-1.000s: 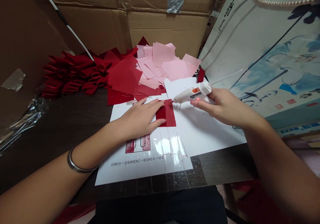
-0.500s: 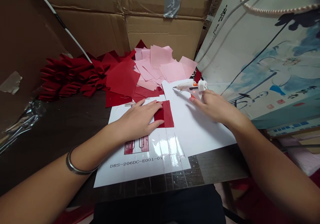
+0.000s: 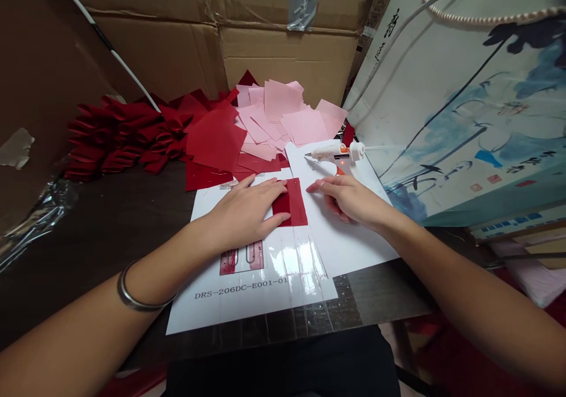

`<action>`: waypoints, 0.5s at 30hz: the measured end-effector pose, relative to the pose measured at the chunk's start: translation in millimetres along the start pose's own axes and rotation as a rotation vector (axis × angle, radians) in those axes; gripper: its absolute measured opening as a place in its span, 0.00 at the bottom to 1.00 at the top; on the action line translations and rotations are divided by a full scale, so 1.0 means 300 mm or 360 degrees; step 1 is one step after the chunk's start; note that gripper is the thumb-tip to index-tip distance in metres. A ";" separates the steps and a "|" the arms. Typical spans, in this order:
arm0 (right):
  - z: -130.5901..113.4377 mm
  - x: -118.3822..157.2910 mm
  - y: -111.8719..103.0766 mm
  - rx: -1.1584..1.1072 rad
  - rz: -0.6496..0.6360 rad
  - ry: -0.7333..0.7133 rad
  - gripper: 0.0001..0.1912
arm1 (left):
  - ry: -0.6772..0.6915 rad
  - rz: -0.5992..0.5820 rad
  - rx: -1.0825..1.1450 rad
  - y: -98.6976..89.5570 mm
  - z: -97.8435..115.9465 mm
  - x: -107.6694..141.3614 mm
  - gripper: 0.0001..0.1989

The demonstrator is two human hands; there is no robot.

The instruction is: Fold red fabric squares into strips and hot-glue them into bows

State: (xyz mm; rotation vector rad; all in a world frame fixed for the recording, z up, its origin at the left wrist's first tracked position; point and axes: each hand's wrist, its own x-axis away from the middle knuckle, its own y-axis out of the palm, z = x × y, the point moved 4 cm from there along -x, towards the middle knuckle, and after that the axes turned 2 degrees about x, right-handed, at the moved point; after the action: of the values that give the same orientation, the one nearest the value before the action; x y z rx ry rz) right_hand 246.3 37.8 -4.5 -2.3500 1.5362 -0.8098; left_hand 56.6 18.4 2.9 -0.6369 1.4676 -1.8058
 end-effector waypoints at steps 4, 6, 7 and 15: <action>0.006 -0.017 0.022 -0.0264 -0.0140 0.0038 0.11 | -0.0001 -0.0012 0.0019 -0.001 -0.002 -0.001 0.24; -0.004 -0.015 0.023 -0.0372 -0.0114 0.0053 0.09 | -0.0003 -0.0011 0.0041 -0.002 -0.005 -0.001 0.23; -0.008 -0.012 0.021 -0.0436 -0.0090 0.0074 0.08 | 0.0000 -0.0008 0.0055 -0.002 -0.006 0.000 0.23; -0.012 0.004 0.023 -0.0901 -0.0209 0.0336 0.11 | 0.0027 0.0100 0.0092 0.016 -0.013 0.004 0.23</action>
State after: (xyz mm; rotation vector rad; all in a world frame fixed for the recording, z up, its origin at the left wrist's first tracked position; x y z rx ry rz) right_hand 239.1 34.2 -4.3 -2.8625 1.9183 -0.7432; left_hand 53.8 19.4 -2.7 -0.5421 1.4256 -1.8020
